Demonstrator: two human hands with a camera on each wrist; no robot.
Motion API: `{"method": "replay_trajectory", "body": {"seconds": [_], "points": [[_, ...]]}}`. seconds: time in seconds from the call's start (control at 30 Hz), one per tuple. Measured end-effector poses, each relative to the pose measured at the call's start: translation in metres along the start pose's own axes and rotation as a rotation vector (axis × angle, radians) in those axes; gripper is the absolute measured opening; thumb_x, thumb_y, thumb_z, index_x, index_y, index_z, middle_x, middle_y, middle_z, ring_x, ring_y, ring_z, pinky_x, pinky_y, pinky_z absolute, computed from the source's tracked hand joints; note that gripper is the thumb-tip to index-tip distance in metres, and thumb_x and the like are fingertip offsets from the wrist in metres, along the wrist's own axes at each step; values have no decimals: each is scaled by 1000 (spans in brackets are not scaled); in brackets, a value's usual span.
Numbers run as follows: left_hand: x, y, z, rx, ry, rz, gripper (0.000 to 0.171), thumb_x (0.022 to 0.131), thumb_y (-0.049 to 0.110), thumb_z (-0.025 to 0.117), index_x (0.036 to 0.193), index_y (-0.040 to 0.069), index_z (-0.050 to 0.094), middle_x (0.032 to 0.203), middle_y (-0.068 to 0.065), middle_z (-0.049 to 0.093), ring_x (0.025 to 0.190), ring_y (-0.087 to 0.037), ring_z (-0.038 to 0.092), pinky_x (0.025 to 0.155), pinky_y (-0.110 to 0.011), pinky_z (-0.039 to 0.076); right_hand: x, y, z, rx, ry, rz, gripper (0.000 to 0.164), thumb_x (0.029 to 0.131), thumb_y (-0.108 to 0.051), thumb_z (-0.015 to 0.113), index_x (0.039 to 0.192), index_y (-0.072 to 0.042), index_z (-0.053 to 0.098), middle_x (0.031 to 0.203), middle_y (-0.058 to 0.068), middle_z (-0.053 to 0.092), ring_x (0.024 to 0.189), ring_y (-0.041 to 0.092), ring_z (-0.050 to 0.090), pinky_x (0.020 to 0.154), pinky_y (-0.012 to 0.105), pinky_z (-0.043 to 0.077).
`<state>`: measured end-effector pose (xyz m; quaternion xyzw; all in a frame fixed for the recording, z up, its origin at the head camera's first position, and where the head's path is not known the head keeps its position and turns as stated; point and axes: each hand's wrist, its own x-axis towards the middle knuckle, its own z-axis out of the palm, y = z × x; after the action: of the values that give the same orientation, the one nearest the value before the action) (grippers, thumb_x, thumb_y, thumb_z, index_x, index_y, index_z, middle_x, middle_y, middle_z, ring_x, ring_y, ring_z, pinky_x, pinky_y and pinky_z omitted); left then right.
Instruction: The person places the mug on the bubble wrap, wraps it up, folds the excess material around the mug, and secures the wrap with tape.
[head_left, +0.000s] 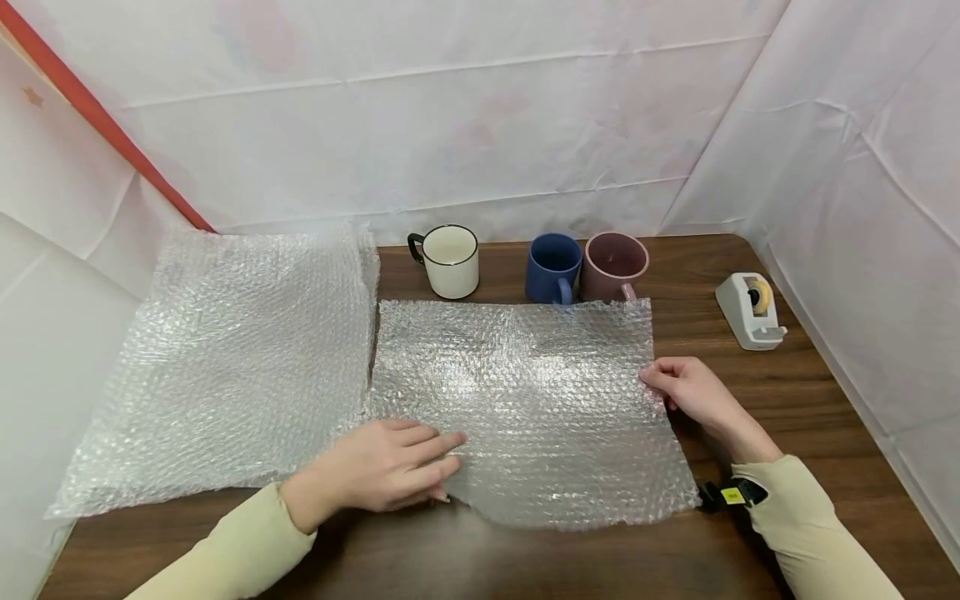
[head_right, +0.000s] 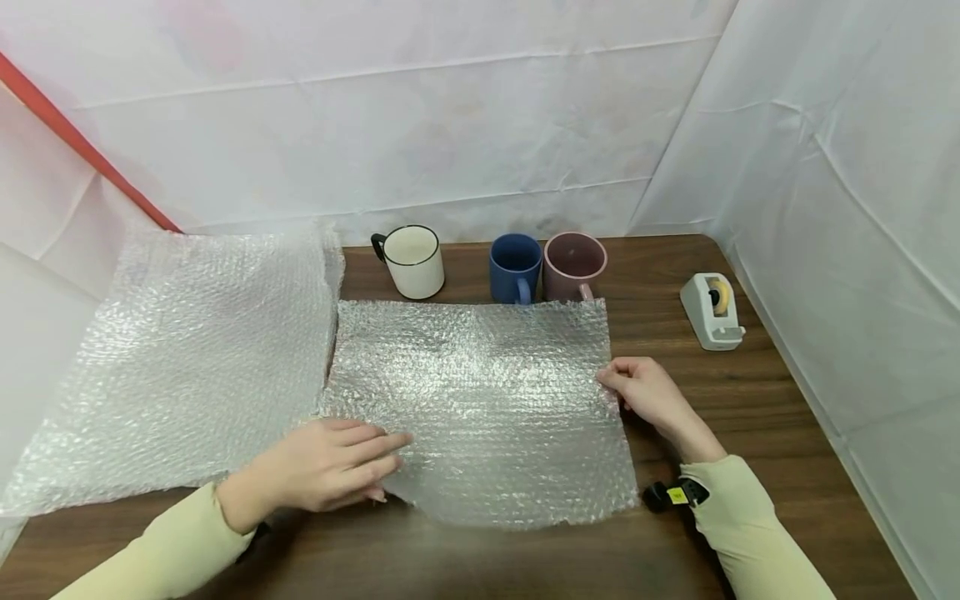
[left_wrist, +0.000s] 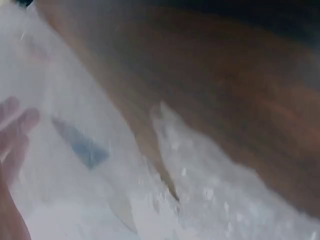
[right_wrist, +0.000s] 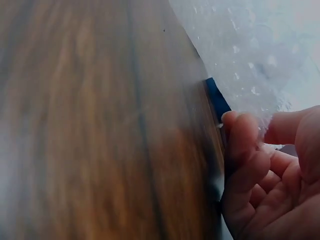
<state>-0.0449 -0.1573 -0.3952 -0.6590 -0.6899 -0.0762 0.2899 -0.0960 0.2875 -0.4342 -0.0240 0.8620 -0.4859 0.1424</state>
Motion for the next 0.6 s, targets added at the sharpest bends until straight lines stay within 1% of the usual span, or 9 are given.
{"method": "replay_trajectory", "body": {"seconds": [0.1,0.2,0.23,0.27,0.3,0.37,0.47,0.53,0.6], "points": [[-4,-12,-9,-107,79,-77,36,107,32,41,108,3,64,112,-14,71,83,-20,70,70,-31,59,1,-1,1,-21,14,12,29,99,-17,62,77,2,60,62,-2,47,53,12,45,51,29,42],[-11,-26,-15,-231,164,-179,41,109,30,36,103,1,64,104,-13,73,81,-21,72,68,-30,59,1,-4,2,-31,15,25,30,98,-16,62,74,2,59,61,-1,49,52,10,43,48,28,39],[-15,-31,-16,-276,176,-221,43,109,30,34,103,0,64,102,-12,73,82,-21,72,69,-31,59,1,-6,2,-32,15,30,29,98,-15,62,74,2,59,61,0,50,52,10,43,48,27,39],[-19,-35,-18,-316,169,-274,45,110,31,33,103,0,64,100,-11,73,83,-20,72,70,-31,59,2,-7,2,-33,16,37,29,98,-14,62,74,2,59,61,0,51,52,10,43,48,27,38],[-24,-39,-20,-351,146,-337,45,110,33,33,105,1,65,100,-9,72,83,-19,71,71,-30,58,2,-9,3,-31,17,44,28,98,-13,61,75,2,60,61,0,52,52,9,44,47,26,38],[-32,-44,-21,-387,58,-464,44,109,36,36,107,4,66,101,-5,72,85,-16,70,74,-31,58,2,-10,2,-25,26,56,27,98,-13,61,76,3,61,62,1,54,53,9,45,48,26,39],[-43,-49,-20,-386,-157,-623,40,103,43,50,117,9,66,112,-1,69,99,-15,66,83,-35,56,3,-12,0,-30,50,82,28,100,-15,59,78,3,61,64,1,54,55,10,46,49,26,39],[-49,-51,-18,-367,-312,-670,49,96,51,60,125,12,64,125,-2,65,114,-19,61,93,-40,52,3,-13,-2,-51,74,102,30,101,-19,57,79,2,59,65,1,52,57,11,46,51,27,40],[-53,-53,-15,-364,-445,-685,68,86,62,66,133,14,60,139,-5,56,128,-25,51,103,-46,45,3,-13,-3,-72,90,116,32,103,-22,55,80,0,58,67,1,51,58,12,45,52,28,39]]}}
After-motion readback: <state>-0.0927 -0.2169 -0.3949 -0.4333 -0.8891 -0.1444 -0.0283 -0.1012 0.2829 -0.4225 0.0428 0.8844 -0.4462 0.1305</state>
